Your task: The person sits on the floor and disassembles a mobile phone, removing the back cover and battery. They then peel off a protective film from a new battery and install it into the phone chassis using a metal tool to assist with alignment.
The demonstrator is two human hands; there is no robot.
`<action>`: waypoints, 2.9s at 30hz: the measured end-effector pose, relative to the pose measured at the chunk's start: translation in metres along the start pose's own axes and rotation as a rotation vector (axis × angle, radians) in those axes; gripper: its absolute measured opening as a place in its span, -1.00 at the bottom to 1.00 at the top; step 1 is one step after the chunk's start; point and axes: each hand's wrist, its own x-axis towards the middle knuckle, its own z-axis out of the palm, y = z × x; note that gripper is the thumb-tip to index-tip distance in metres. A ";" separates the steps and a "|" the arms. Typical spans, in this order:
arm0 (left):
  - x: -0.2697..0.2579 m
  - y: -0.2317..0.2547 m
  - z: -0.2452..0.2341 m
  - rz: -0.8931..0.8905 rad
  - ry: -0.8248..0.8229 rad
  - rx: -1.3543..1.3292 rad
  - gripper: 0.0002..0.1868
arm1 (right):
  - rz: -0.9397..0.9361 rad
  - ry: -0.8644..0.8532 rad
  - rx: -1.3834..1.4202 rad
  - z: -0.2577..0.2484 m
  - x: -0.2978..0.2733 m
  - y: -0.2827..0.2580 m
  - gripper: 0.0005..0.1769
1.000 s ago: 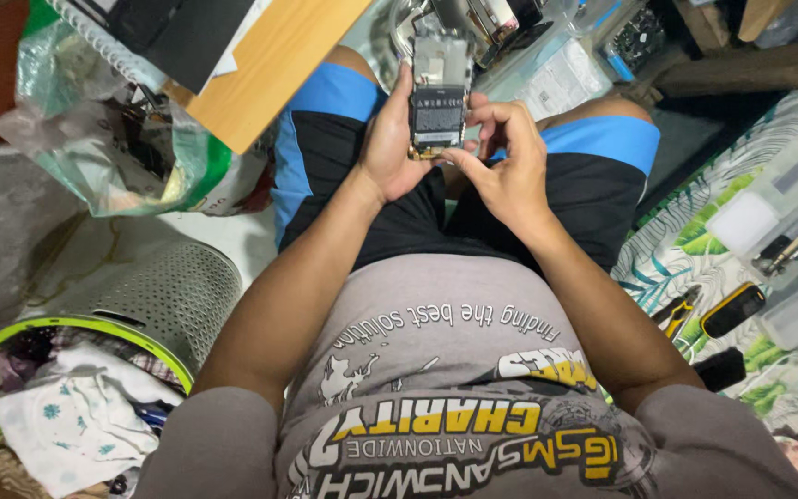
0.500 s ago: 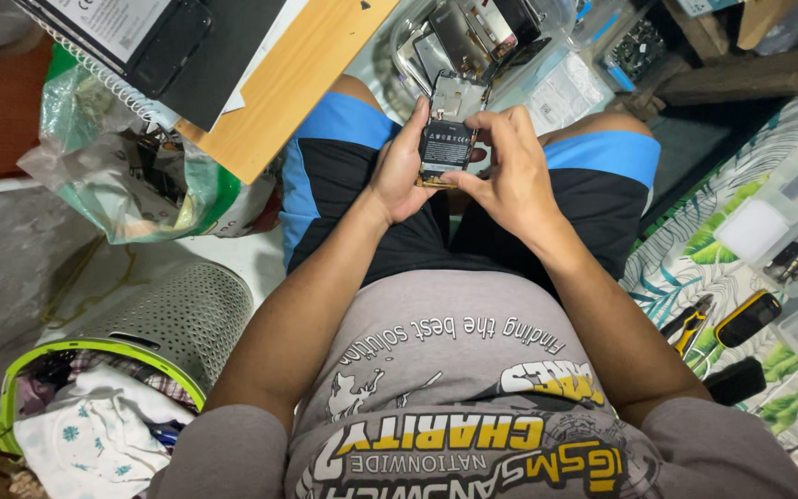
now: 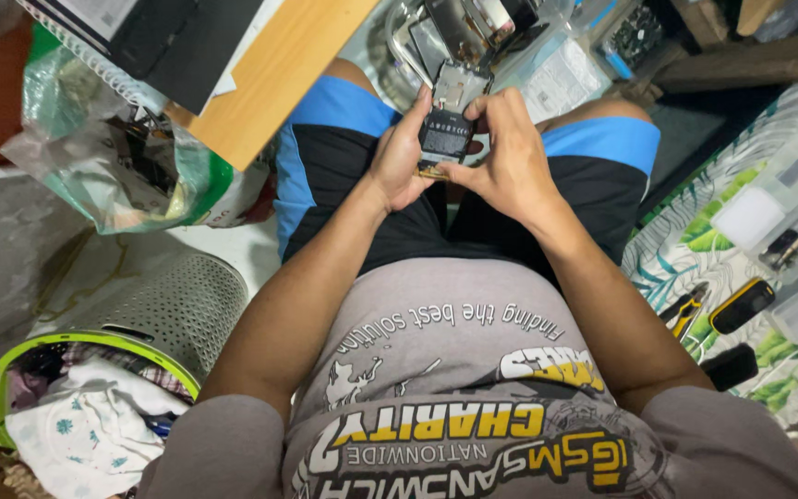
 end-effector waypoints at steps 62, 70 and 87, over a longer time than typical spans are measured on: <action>-0.003 0.012 0.002 -0.033 -0.116 -0.034 -0.29 | 0.520 0.537 1.131 -0.005 -0.027 0.093 -0.75; -0.003 0.011 0.002 -0.025 -0.116 -0.017 -0.29 | 0.551 0.545 1.137 -0.002 -0.028 0.099 -0.77; 0.000 0.013 0.006 -0.038 -0.072 -0.079 -0.35 | 0.408 0.826 1.060 -0.106 -0.017 0.243 -0.95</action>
